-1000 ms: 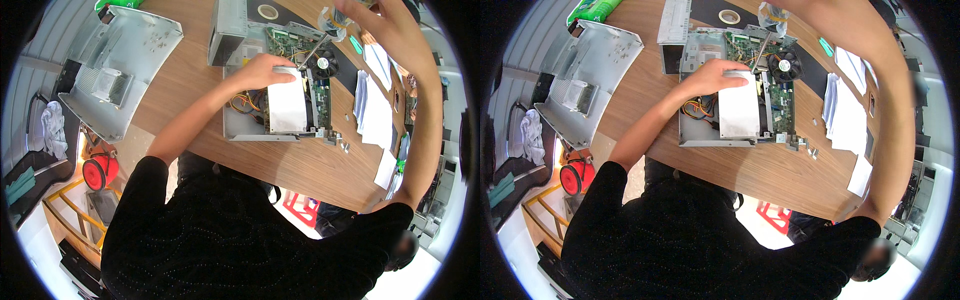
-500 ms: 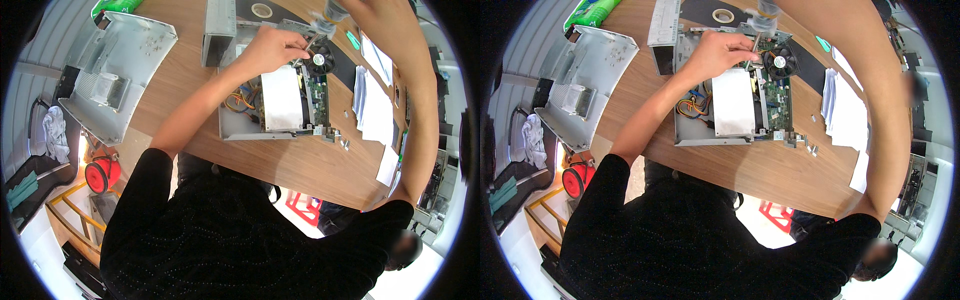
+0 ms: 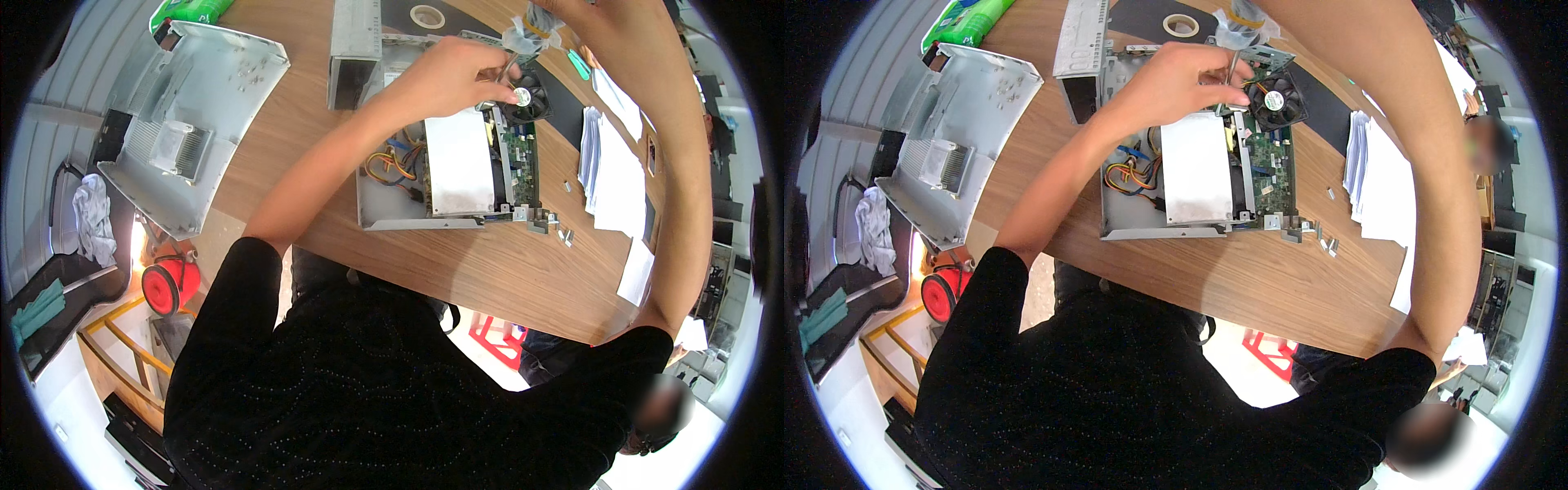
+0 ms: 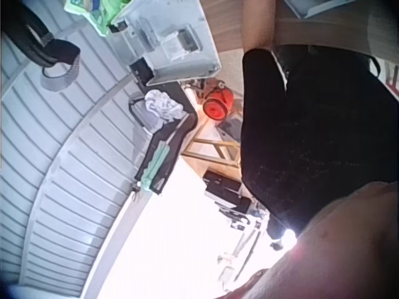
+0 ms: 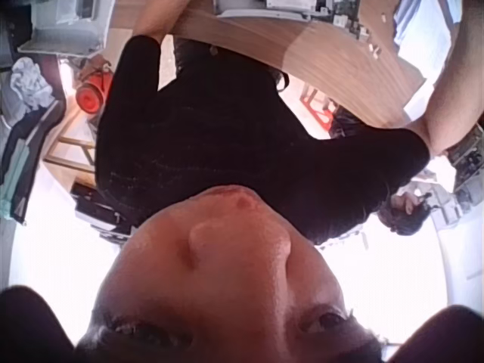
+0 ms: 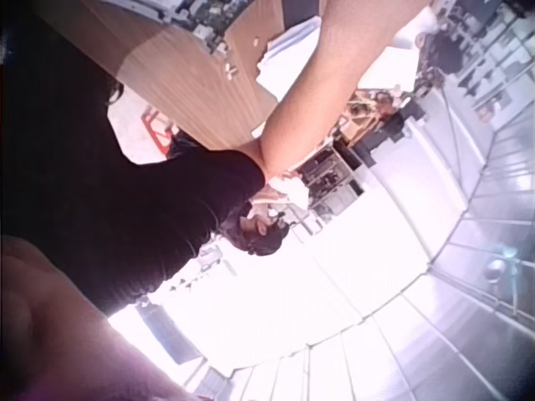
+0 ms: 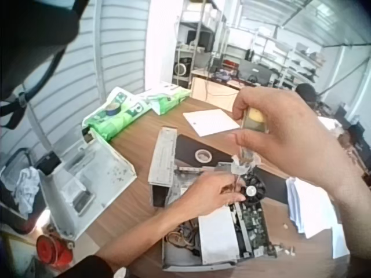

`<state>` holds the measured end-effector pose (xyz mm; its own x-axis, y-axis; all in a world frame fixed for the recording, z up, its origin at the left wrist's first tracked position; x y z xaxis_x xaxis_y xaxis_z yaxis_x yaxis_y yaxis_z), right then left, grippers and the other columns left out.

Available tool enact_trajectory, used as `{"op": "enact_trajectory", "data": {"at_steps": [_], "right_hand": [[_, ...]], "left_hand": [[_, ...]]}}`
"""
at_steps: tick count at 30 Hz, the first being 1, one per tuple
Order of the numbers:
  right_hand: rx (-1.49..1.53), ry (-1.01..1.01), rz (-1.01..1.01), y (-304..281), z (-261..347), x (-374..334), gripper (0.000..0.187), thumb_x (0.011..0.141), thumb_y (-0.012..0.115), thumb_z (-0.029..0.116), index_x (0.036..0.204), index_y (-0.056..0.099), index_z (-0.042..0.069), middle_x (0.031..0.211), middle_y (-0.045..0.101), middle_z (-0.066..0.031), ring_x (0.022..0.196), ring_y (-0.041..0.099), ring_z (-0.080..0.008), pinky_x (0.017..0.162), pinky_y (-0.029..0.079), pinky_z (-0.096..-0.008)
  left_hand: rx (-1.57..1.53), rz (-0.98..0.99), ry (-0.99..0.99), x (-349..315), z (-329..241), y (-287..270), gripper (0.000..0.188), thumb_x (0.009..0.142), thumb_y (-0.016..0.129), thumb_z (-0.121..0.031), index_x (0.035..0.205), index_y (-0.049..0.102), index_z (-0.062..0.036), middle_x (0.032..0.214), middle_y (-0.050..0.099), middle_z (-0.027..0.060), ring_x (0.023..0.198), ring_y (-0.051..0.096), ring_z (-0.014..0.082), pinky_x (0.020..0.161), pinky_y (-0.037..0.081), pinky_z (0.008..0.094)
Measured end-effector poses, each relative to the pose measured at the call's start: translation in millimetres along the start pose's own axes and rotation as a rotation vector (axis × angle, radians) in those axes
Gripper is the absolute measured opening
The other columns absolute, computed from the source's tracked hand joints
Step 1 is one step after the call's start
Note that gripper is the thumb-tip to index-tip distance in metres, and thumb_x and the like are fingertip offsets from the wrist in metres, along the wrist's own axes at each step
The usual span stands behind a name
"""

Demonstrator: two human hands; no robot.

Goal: The person disassembles a computer by using a screwdriver to remove screws from a power supply unit inside a desktop case, then disconnecting cables by hand and removing the unit from the chassis.

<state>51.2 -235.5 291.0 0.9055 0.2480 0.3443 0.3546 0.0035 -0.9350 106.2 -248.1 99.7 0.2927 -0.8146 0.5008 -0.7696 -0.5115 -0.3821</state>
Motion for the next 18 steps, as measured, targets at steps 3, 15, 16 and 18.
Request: {"op": "enact_trajectory", "data": {"at_steps": [3,15,16,18], "right_hand": [[-0.132,0.076,-0.138,5,12,5,0.031,0.082,0.075,0.007,0.107,0.057,0.003,0.093,0.063,-0.0125,0.084,0.062,-0.0228,0.078,0.048,-0.0351],[-0.047,0.218,-0.167,-1,3,-7,0.028,0.082,0.074,0.005,0.106,0.059,0.005,0.083,0.058,-0.0072,0.069,0.052,-0.0174,0.062,0.04,-0.033],[-0.058,0.221,-0.167,-6,4,-7,0.028,0.082,0.074,0.004,0.106,0.059,0.005,0.082,0.058,-0.0071,0.069,0.052,-0.0173,0.062,0.04,-0.0331],[0.153,0.375,-0.061,-6,-11,-9,0.027,0.083,0.074,0.004,0.105,0.059,0.005,0.083,0.058,-0.0073,0.07,0.052,-0.0175,0.062,0.04,-0.0334]], "left_hand": [[-0.27,-0.107,0.004,-8,20,-8,0.025,0.081,0.084,-0.02,0.093,0.073,0.0001,0.082,0.075,0.0081,0.071,0.069,0.0119,0.065,0.054,0.0278],[0.042,0.301,-0.148,-29,67,22,0.023,0.087,0.076,-0.015,0.105,0.074,-0.0007,0.097,0.075,0.0131,0.081,0.072,0.0179,0.075,0.055,0.0331],[0.04,0.304,-0.144,-27,69,23,0.023,0.087,0.076,-0.015,0.105,0.074,-0.0007,0.097,0.075,0.0131,0.081,0.072,0.0179,0.075,0.055,0.0331],[-0.036,0.314,-0.147,-24,69,25,0.025,0.087,0.076,-0.015,0.108,0.074,-0.0012,0.094,0.076,0.014,0.079,0.072,0.0205,0.075,0.055,0.0345]]}}
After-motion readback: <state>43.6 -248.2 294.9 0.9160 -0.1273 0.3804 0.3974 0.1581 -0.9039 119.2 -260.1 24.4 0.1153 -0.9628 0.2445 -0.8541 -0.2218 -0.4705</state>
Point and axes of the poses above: each hand's wrist, its own x-axis towards the middle knuckle, its own y-axis out of the palm, z = x × y, the point moved 8 cm from there along x, towards the middle knuckle
